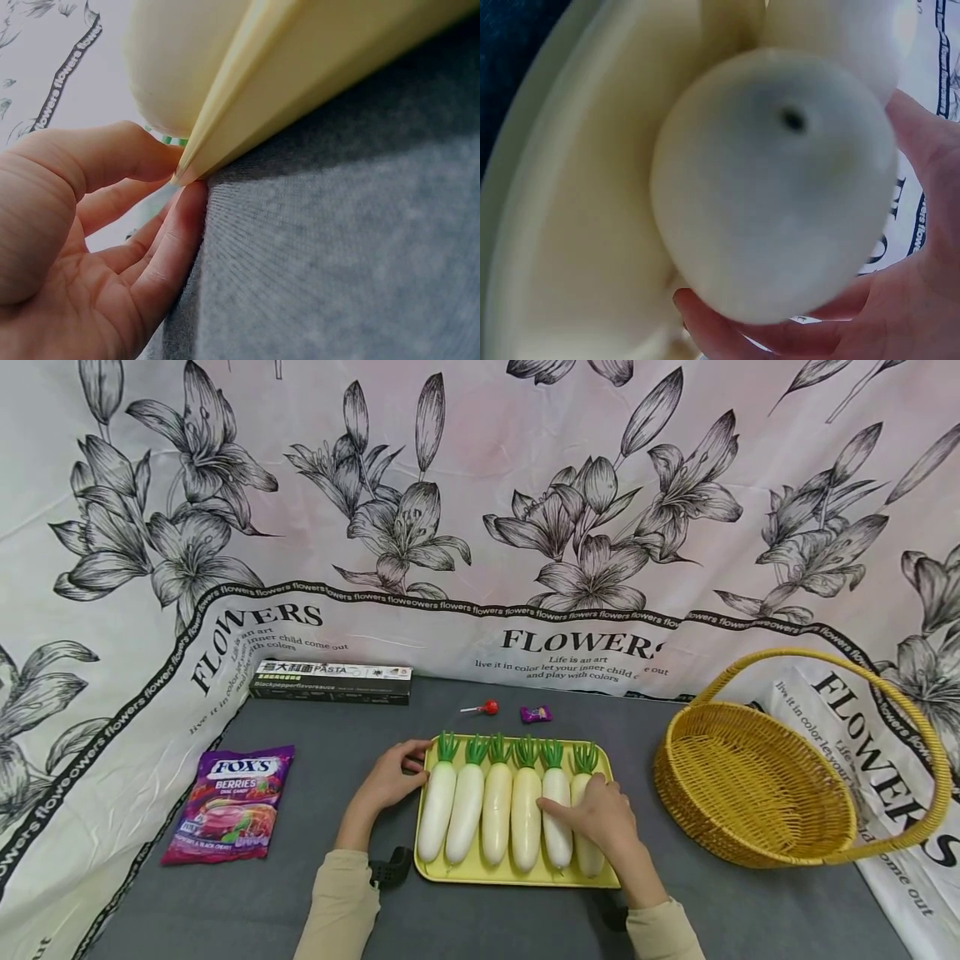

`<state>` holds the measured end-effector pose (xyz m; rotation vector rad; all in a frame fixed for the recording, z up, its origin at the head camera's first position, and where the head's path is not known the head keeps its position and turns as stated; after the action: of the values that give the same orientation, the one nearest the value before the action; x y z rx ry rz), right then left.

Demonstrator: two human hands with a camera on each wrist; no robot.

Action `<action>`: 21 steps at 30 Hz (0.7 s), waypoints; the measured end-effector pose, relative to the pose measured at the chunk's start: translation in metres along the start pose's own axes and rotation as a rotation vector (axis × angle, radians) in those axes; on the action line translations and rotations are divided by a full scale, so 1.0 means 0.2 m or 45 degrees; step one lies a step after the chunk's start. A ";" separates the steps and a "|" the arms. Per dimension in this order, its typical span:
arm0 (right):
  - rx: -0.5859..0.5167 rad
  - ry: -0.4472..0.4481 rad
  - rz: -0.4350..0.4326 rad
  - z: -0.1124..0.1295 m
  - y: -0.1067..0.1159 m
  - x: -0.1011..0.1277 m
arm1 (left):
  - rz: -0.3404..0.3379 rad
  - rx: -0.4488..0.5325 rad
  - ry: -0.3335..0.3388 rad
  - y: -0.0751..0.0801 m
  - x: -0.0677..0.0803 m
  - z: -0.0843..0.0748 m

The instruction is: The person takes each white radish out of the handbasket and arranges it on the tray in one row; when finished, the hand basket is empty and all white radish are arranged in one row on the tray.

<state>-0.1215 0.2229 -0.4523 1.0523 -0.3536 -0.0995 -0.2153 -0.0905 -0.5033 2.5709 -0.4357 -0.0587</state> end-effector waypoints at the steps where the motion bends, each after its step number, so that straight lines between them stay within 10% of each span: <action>1: 0.005 0.000 0.005 0.00 0.00 0.00 | -0.001 -0.003 -0.004 0.00 0.00 0.00; 21: -0.021 0.024 0.012 -0.02 0.00 0.00 | 0.092 -0.024 -0.075 0.01 0.02 -0.03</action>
<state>-0.1201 0.2263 -0.4547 1.0347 -0.3400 -0.0838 -0.2113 -0.0914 -0.4972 2.5381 -0.5468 -0.1120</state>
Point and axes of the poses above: each hand's wrist, its own x-axis away from the middle knuckle, its own y-axis out of the back of the hand, z = x × y, the point moved 4 cm from there along -x, towards the middle knuckle, and after that the axes turned 3 degrees about -x, right-handed, at the moved point
